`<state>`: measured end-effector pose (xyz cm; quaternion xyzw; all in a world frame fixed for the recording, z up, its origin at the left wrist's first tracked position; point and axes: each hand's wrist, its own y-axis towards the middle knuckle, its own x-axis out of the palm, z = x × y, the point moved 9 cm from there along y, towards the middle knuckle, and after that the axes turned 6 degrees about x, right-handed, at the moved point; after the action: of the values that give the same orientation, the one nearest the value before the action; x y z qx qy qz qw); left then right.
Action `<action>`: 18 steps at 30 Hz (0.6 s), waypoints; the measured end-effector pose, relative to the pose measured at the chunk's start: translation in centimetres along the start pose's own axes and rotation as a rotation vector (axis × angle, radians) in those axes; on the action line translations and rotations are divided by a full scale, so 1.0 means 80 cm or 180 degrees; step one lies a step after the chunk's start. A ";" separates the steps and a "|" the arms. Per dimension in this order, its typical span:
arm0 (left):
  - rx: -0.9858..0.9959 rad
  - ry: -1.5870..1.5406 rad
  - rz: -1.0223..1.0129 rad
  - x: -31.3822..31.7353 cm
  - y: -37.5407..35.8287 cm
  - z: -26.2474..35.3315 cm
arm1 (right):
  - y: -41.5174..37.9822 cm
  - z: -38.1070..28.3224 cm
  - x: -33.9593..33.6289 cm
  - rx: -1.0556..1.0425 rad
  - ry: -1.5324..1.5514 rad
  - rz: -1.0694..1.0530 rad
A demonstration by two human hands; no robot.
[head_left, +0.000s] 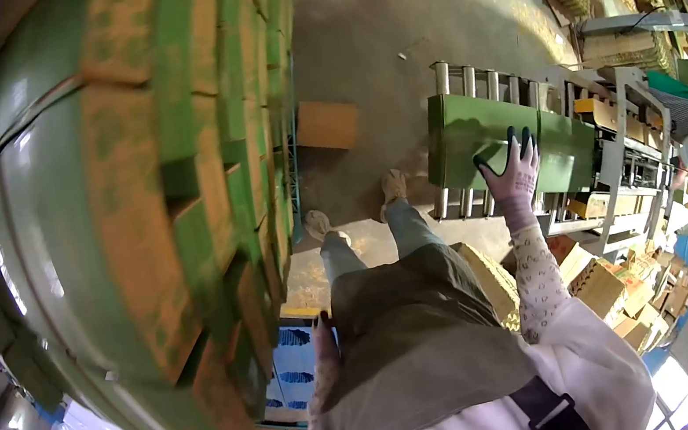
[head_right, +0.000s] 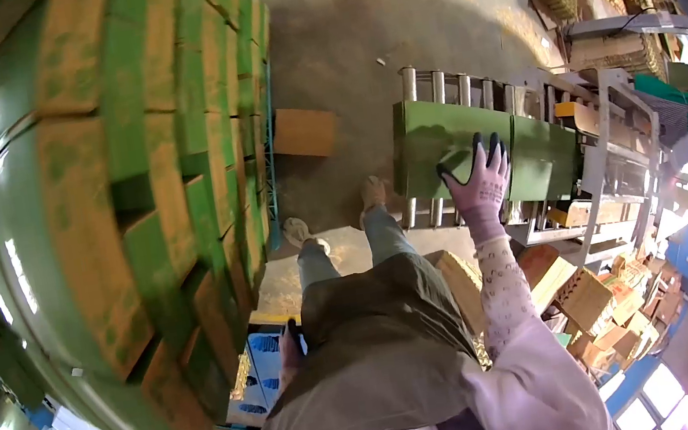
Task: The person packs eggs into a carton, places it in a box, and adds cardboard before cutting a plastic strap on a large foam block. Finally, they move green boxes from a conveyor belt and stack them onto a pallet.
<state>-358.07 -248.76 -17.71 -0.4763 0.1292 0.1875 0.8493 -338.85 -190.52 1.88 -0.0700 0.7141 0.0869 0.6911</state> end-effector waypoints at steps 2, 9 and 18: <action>-0.0366 -0.1526 0.0361 0.020 0.107 0.112 | 0.022 -0.014 0.034 -0.0630 -0.0212 -0.0324; 0.0665 -0.0137 0.0167 0.117 0.562 0.226 | 0.105 -0.045 0.093 -0.1041 0.0301 -0.0790; -0.0341 -0.3713 -0.1665 0.225 0.511 0.386 | 0.161 -0.015 0.138 -0.1351 0.0432 -0.1800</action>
<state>-358.74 -199.29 -40.14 -0.3536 -0.4842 0.2086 0.7727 -343.21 -178.03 -8.74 -0.4124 0.6768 0.0337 0.6089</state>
